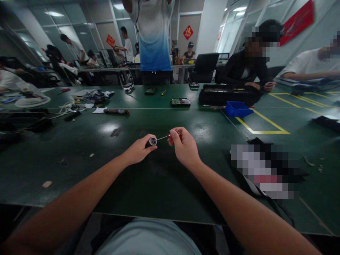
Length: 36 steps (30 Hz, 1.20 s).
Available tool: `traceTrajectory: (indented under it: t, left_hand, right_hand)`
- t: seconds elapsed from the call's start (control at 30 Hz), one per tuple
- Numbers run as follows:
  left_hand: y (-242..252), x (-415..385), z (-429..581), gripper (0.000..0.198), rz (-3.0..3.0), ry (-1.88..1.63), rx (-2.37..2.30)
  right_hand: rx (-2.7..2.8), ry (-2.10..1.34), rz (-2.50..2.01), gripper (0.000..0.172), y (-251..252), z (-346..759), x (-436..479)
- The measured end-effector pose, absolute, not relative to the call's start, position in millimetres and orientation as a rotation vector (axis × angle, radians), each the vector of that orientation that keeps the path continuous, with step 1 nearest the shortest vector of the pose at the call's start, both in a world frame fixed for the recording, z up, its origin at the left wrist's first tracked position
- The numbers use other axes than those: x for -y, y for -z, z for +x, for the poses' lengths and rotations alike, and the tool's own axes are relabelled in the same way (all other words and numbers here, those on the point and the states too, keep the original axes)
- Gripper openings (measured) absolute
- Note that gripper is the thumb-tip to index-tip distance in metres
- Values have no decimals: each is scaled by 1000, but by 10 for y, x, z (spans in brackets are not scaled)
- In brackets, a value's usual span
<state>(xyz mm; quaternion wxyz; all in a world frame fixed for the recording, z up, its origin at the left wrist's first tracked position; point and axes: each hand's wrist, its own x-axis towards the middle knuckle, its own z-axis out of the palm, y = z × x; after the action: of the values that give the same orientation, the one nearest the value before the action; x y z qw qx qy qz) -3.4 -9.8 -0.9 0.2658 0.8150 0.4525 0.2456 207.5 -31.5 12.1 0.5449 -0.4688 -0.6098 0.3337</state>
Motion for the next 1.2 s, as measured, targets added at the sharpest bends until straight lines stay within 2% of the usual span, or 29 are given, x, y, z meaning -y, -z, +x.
traceTrajectory:
  t: [0.27,0.4,0.53,0.67,0.8,0.93,1.2]
  left_hand:
    - [2,125,-37,38,2213,-673,-1120]
    - [0,110,-31,30,2255,-649,-1155]
    - [29,71,-51,29,2323,-694,-1145]
    - [73,36,-81,31,2349,-733,-1140]
    - [87,30,-90,31,2340,-752,-1158]
    - [79,32,-85,33,2333,-760,-1202]
    - [56,54,-68,33,2329,-754,-1207]
  right_hand:
    - [1458,-742,-1213,27,-172,2096,325]
    - [1528,-645,-1308,29,-199,2131,326]
    - [1605,-609,-1221,19,-157,2139,320]
    - [1637,-581,-1218,17,-147,2145,322]
    - [1705,-520,-1329,32,-181,2162,320]
    - [1720,-520,-1305,21,-179,2171,320]
    - [1635,-572,-1311,24,-128,2157,305]
